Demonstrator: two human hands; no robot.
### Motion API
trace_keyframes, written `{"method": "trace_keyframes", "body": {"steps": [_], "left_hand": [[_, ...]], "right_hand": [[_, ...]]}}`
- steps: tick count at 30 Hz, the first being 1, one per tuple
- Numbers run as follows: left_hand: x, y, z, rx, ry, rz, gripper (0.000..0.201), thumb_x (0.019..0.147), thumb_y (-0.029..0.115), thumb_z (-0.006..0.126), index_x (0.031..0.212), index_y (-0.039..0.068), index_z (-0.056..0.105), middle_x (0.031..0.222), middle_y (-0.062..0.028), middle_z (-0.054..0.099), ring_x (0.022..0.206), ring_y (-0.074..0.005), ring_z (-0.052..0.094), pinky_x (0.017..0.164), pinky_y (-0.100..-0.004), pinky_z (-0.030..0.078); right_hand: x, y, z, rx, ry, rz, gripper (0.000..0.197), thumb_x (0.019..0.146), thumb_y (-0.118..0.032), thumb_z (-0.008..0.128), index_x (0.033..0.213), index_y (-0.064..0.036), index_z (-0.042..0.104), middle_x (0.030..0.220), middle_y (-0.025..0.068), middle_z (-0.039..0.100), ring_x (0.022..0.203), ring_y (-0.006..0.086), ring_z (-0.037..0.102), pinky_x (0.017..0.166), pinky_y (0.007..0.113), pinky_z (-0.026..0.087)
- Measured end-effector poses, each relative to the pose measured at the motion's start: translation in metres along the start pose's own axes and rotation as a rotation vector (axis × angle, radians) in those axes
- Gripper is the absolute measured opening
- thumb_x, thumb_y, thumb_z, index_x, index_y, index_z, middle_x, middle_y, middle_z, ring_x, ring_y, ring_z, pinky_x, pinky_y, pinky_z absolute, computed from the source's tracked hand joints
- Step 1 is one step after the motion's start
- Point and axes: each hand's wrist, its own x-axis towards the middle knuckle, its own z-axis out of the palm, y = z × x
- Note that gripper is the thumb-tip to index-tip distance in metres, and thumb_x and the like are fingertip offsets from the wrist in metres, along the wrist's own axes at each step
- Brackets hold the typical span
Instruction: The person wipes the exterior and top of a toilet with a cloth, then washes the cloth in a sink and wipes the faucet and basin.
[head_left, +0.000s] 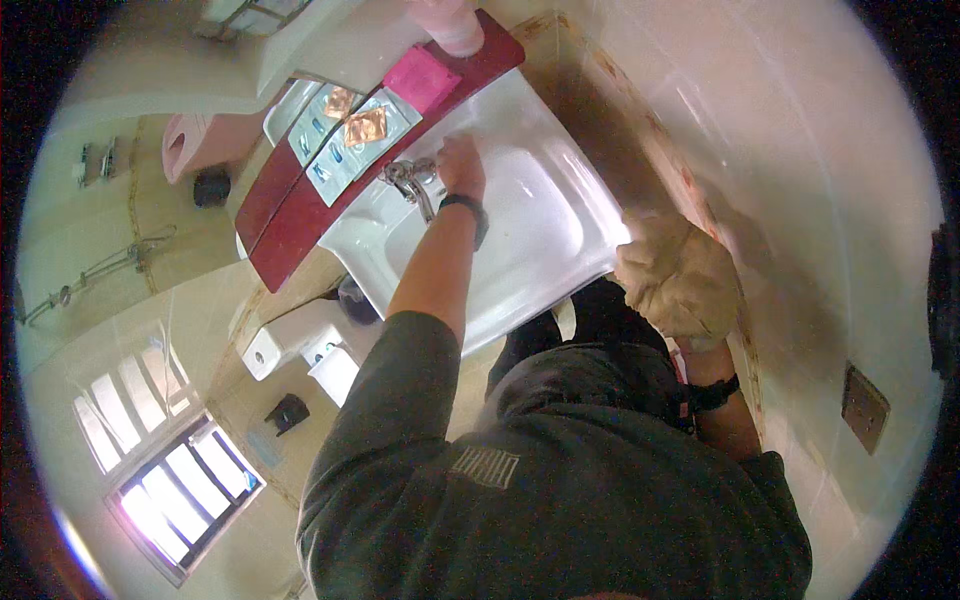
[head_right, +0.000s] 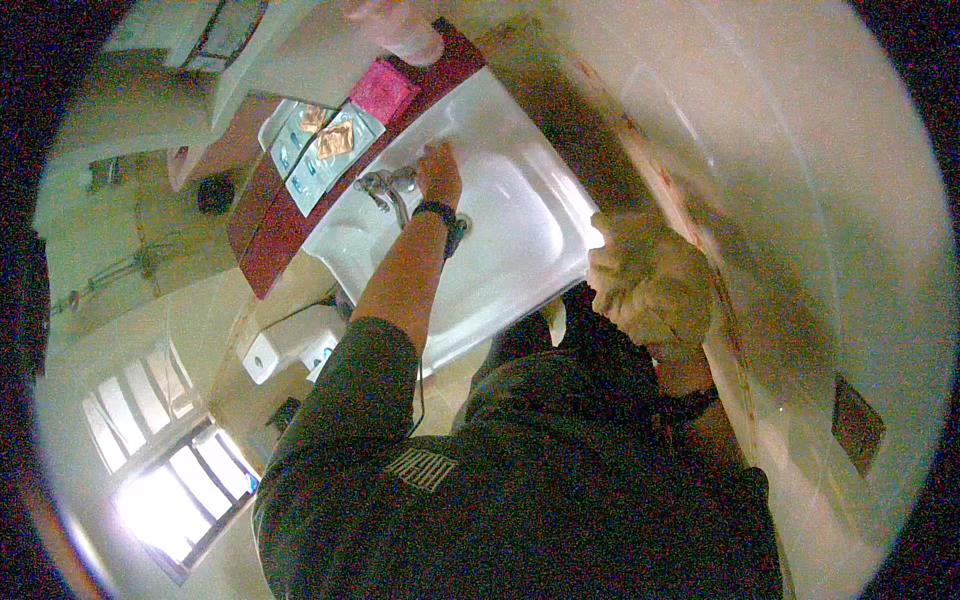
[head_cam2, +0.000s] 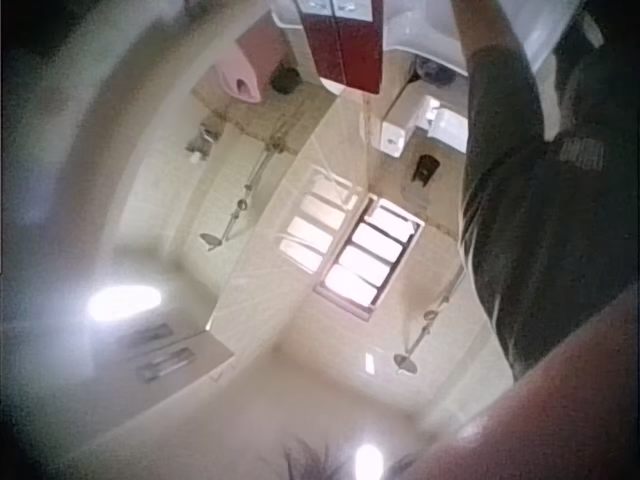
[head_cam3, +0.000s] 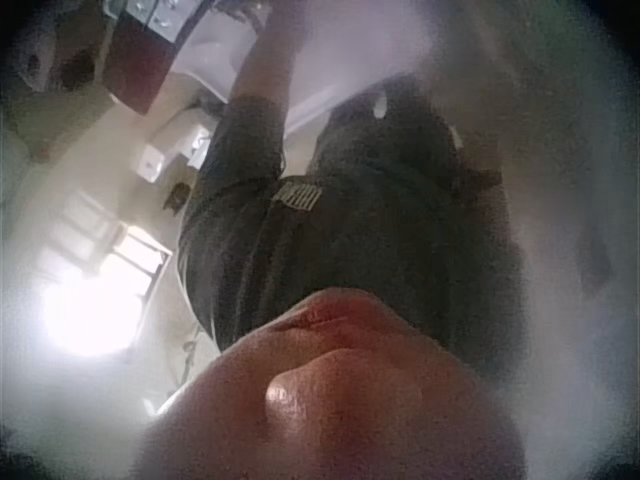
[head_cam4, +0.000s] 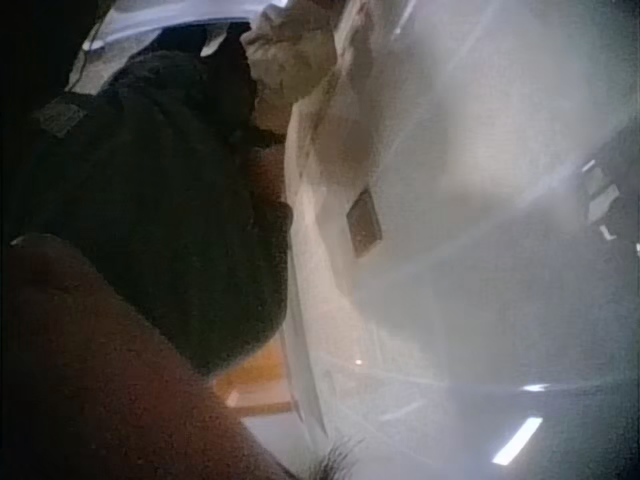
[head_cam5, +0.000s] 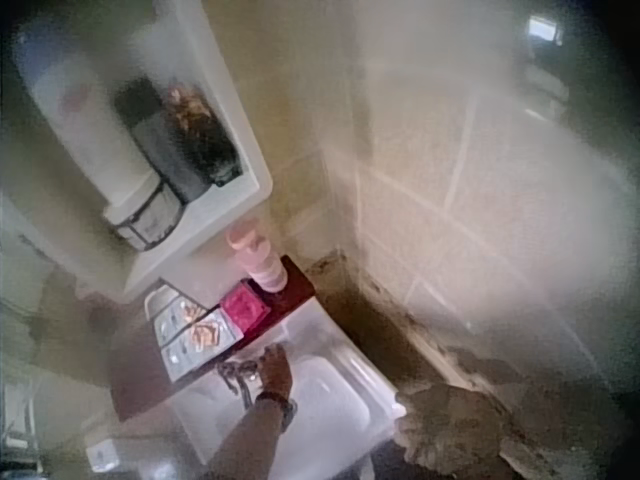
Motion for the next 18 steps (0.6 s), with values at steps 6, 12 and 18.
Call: {"method": "trace_keyframes", "body": {"steps": [6,12,18], "left_hand": [[-0.009,0.024,-0.025,-0.203,0.056,-0.073,0.014,0.1,0.018,0.055,0.105,0.015,0.068,0.109,-0.0113,0.066,0.102,-0.0341,0.068,0.077,-0.0502,0.06],[-0.014,0.017,-0.016,-0.214,0.076,0.026,0.019,0.101,0.019,0.052,0.115,0.015,0.064,0.11,-0.0108,0.065,0.101,-0.0335,0.069,0.076,-0.0497,0.06],[-0.001,0.009,-0.016,-0.162,0.022,0.026,0.023,0.103,0.018,0.05,0.122,0.013,0.062,0.11,-0.0111,0.068,0.096,-0.0315,0.071,0.075,-0.0473,0.061]], "right_hand": [[0.023,0.002,0.005,0.017,0.001,-0.035,0.051,0.093,-0.036,0.07,0.119,0.0062,0.06,0.116,0.0204,0.062,0.088,0.024,0.063,0.072,0.035,0.056],[0.036,0.005,0.009,0.034,-0.024,-0.054,0.05,0.093,-0.037,0.07,0.117,0.0055,0.061,0.116,0.0202,0.062,0.088,0.0237,0.063,0.072,0.035,0.056],[0.044,0.0,0.013,0.037,-0.057,-0.089,0.049,0.093,-0.038,0.07,0.115,0.0047,0.061,0.116,0.02,0.061,0.088,0.0234,0.063,0.072,0.036,0.056]]}}
